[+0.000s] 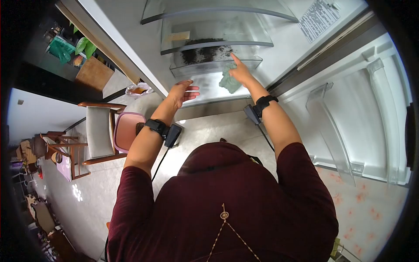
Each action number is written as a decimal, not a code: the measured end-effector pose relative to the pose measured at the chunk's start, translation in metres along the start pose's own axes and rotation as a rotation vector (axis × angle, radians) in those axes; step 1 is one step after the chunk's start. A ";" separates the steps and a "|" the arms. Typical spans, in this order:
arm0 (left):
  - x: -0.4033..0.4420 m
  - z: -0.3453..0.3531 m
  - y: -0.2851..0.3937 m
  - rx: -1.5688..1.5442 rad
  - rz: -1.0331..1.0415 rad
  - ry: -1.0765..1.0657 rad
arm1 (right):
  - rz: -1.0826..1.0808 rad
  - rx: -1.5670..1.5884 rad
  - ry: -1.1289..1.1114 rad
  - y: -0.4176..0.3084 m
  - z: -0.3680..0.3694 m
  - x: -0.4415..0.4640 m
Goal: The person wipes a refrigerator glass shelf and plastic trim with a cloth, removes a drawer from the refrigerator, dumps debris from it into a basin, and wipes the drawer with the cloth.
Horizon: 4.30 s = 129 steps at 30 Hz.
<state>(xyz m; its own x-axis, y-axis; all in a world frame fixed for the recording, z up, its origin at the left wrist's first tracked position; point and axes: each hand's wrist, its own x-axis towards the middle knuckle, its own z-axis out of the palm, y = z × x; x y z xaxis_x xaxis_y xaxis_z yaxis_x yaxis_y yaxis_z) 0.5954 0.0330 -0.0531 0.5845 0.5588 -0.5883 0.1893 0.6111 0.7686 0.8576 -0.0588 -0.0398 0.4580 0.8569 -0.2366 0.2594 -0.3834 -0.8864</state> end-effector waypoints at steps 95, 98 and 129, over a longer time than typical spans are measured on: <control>-0.079 0.061 -0.043 -0.684 -0.460 -0.015 | -0.076 -0.554 -0.136 -0.019 -0.007 -0.182; -0.084 0.069 -0.058 -0.611 -0.307 -0.062 | -0.117 -0.561 -0.104 -0.011 -0.004 -0.188; -0.101 0.084 -0.084 -0.887 -0.194 0.114 | -0.272 -0.528 -0.301 0.001 -0.022 -0.238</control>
<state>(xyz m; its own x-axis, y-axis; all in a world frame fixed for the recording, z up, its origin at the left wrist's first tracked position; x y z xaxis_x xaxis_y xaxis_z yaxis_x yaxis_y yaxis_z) 0.5871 -0.1220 -0.0375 0.5155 0.4248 -0.7442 -0.4273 0.8802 0.2065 0.7673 -0.2706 0.0243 0.0797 0.9764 -0.2007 0.7486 -0.1916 -0.6347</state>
